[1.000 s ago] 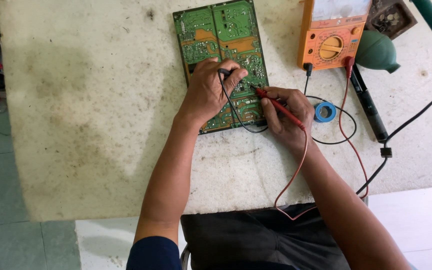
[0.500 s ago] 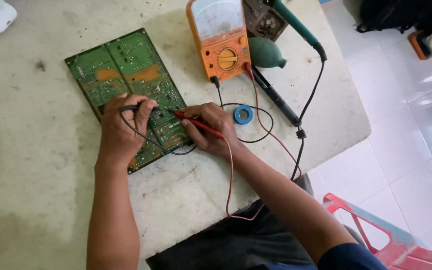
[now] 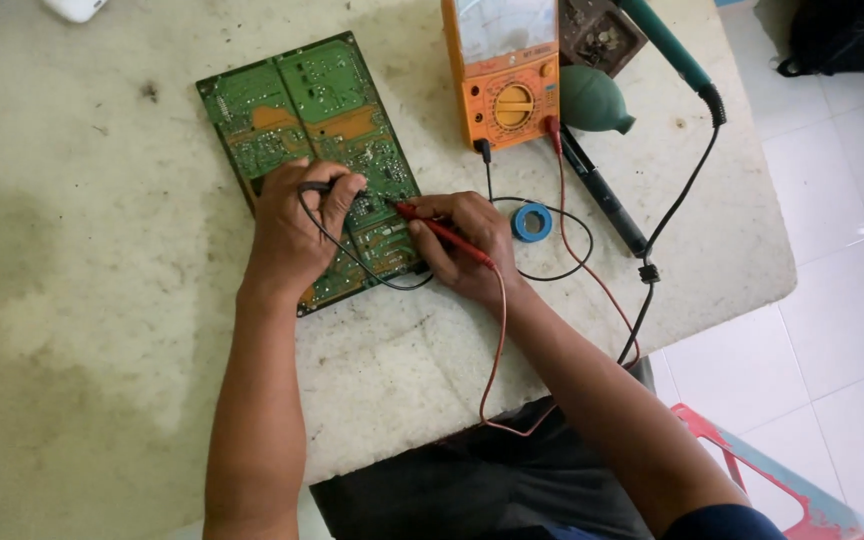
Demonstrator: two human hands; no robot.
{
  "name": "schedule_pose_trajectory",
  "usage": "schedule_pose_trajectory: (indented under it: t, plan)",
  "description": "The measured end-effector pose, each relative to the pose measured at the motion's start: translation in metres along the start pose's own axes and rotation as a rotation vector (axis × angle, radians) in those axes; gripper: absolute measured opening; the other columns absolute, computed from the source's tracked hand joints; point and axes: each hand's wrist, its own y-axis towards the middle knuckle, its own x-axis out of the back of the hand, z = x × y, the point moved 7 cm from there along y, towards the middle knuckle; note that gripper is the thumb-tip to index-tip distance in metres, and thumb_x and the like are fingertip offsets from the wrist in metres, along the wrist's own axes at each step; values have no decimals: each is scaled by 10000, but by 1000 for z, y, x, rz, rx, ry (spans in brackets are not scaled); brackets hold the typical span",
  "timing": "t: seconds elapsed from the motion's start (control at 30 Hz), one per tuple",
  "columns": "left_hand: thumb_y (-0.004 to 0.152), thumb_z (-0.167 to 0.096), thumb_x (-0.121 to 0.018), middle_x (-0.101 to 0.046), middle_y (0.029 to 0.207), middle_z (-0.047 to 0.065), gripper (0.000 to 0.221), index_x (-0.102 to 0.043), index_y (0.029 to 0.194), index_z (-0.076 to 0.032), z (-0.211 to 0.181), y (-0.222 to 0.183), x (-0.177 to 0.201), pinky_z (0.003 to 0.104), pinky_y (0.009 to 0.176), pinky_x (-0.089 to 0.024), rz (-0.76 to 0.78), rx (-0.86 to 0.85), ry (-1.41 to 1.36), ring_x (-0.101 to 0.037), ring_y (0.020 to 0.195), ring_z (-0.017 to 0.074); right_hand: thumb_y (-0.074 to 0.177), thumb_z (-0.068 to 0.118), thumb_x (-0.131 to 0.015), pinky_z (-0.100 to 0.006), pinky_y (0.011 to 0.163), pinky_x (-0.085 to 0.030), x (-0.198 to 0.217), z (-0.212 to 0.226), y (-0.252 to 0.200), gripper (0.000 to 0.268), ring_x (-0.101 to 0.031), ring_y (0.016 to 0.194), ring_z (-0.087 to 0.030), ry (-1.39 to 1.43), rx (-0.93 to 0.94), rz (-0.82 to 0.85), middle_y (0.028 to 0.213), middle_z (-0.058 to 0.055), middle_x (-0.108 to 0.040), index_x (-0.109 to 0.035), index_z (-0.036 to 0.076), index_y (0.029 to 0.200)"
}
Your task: Testing electrical components on a circuit board using multimeter probes to diagnose issues.
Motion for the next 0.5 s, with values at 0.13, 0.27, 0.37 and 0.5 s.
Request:
schedule_pose_trajectory:
  t: [0.13,0.27,0.37,0.5]
  plan:
    - [1168,-333,-647,-682,689,151,294,-728,1040,-81,2,-2,-1,517,1082,-525,-29,-43,27,-739,789,410,914,148,-805,-367,735,-606,-3,-4,-4,102,-753,827,-308,-20,14,-17,971,-108,-798,-742,94,973]
    - [1102,-351,-709,-662,589,119,229,-752,1016,-143,14,-4,-9,403,1019,-550,-136,-64,208,-768,755,339,938,172,-813,-385,755,-593,-4,4,-3,134,-749,898,-332,-2,15,90,1029,-120,-788,-733,100,1018]
    - [1108,-342,-624,-645,594,176,288,-717,943,-124,-6,1,5,466,891,-568,-156,-87,8,-725,693,404,960,152,-832,-444,708,-577,-6,6,-6,198,-712,881,-399,-54,48,123,1046,-193,-757,-711,49,1078]
    - [1134,-399,-451,-774,903,97,419,-691,1014,-78,-11,5,-1,490,941,-467,28,-29,40,-693,848,333,974,72,-688,-321,671,-518,-2,5,-12,137,-673,762,-225,-64,16,127,985,-144,-731,-639,-1,1080]
